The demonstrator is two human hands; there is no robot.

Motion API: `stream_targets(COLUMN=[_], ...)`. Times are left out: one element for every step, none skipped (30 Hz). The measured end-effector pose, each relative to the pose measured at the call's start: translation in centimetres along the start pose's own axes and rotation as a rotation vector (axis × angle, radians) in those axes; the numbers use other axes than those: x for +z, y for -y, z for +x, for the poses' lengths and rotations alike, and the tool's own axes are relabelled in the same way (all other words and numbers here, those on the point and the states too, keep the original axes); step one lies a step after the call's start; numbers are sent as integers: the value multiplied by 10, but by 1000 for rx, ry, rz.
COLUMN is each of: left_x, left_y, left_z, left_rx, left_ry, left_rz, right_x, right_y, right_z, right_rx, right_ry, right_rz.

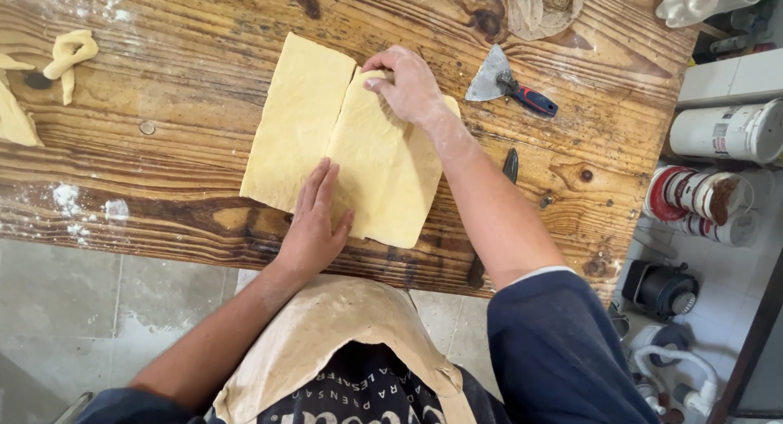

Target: Cutting a sheet of dough into strips and braiding them into a loaf on a floured wooden surface.

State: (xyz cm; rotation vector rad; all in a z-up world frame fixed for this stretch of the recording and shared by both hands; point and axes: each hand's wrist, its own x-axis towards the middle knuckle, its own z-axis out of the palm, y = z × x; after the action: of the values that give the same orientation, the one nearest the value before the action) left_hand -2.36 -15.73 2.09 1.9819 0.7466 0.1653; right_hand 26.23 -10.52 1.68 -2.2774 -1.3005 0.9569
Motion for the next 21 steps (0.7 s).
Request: stream_targets(left_x=[-1,-2,-3,-10,-17,-25,-27,-28,-29,-28,-26,-24,-23,-21,-19,-9,1,11,11,11,11], left_y=[2,3,4,-2,-9,-16,-11,-6,-2,-3,-4,-6,-15,-25,-35,-24,-13,-1,0,3,5], left_z=[2,3,5,7,10,15,25,36,46,66,86,105,122,139,156,164,172,179,180,180,179], left_rx=[1,-15,-31,-30,-81,-127,-120,23,167,177,191,203,213,211,209,217,286,350,352,377,401], left_ry=[0,14,28,35,65,101,115,16,-83,-77,-25,25,29,173,318,317,295,274,275,273,271], left_rz=[0,-13,-25,-25,-25,-23,-22,44,108,102,224,345,339,498,658,652,717,783,780,767,755], right_x=[1,3,4,-2,-8,-16,-24,-33,-41,-40,-38,-36,-19,-3,14,34,55,77,84,94,103], right_y=[0,0,-1,4,8,12,-5,-22,-39,-56,-73,-90,-99,-108,-116,-125,-134,-142,-140,-137,-133], right_z=[4,7,10,4,-2,-8,-21,-35,-49,-78,-108,-138,-170,-203,-235,-255,-276,-297,-300,-304,-307], right_rx=[0,-41,-83,-76,-74,-66,-53,-67,-82,-74,-2,68,75,206,337,342,497,650,653,659,664], right_ry=[-1,-7,-13,-15,-29,-49,-57,-222,-386,-394,-483,-571,-578,-580,-578,-583,-521,-452,-453,-523,-591], right_rz=[0,28,57,60,69,79,83,49,12,6,-44,-95,-102,-210,-318,-326,-281,-230,-233,-111,11])
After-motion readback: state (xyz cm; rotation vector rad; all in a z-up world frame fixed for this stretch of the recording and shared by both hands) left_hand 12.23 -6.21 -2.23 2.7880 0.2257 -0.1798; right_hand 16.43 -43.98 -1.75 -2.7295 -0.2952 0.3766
